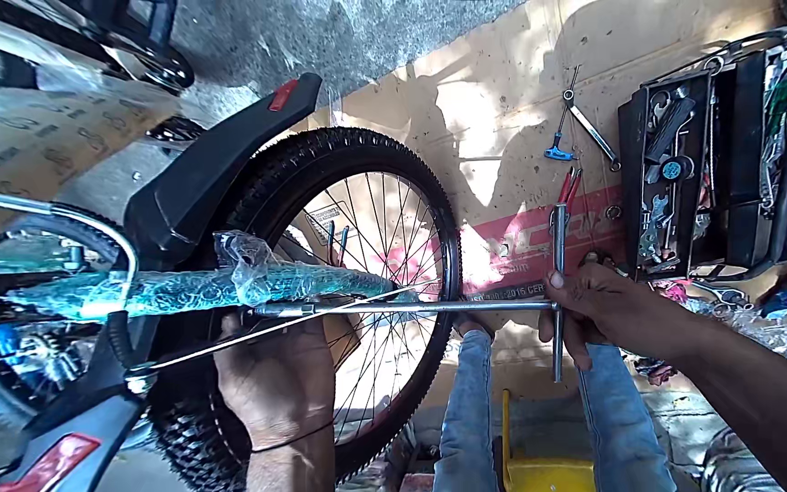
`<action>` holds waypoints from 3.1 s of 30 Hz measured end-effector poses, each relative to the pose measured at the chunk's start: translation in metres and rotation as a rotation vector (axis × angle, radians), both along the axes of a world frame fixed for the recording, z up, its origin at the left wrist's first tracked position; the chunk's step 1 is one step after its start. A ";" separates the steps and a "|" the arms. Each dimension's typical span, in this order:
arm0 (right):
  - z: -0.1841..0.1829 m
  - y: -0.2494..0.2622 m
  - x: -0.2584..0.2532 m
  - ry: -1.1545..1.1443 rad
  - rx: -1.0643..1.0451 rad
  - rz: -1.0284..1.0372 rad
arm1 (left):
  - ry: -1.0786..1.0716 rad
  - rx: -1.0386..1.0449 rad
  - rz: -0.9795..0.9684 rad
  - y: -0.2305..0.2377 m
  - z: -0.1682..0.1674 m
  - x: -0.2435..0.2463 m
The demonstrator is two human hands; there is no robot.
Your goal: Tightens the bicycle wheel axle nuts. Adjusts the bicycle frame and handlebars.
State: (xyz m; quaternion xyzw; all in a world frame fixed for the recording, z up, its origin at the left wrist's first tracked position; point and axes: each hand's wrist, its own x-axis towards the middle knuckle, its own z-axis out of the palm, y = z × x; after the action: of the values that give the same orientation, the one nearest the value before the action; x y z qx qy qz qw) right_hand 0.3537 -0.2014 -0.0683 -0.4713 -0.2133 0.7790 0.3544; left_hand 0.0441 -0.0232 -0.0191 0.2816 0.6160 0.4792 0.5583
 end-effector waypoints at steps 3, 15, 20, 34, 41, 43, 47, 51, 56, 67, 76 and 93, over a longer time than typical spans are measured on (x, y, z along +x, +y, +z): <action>0.002 -0.016 -0.010 -0.496 0.272 -0.011 | -0.071 0.049 -0.013 -0.004 -0.006 -0.003; 0.062 0.005 -0.001 -0.292 0.438 -0.023 | -0.135 0.005 -0.039 -0.010 -0.007 -0.010; 0.047 -0.001 0.014 -0.339 0.380 0.124 | -0.066 -0.072 -0.011 -0.001 0.000 0.001; 0.024 -0.018 0.006 -0.520 0.681 -0.163 | 0.124 -0.088 0.074 0.000 0.004 0.019; 0.029 -0.015 -0.014 -0.355 0.330 -0.446 | 0.107 -0.061 0.063 0.000 -0.001 0.014; 0.029 -0.011 -0.022 -0.376 0.306 -0.517 | 0.079 -0.034 0.060 0.001 -0.002 0.012; 0.034 -0.005 -0.037 -0.460 0.358 -0.706 | 0.056 -0.027 0.058 0.001 -0.002 0.013; 0.034 -0.005 -0.035 -0.337 0.238 -0.710 | 0.048 -0.018 0.054 0.001 -0.001 0.012; 0.025 -0.008 -0.018 -0.230 0.219 -0.538 | 0.011 -0.004 0.019 0.001 -0.003 0.007; -0.005 -0.010 -0.017 -0.346 0.454 -0.520 | 0.010 0.029 -0.032 -0.001 -0.004 0.004; -0.024 -0.015 -0.023 -0.522 0.691 -0.541 | -0.019 0.030 -0.033 -0.002 -0.004 0.002; -0.050 -0.027 -0.028 -0.829 0.738 -0.406 | 0.018 -0.044 -0.017 0.000 0.005 0.010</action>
State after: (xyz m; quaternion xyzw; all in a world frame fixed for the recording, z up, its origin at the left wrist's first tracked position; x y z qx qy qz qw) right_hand 0.3258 -0.2289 -0.1186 -0.6135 -0.4963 0.3205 0.5240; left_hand 0.0541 -0.0229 -0.0143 0.2786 0.6290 0.4582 0.5628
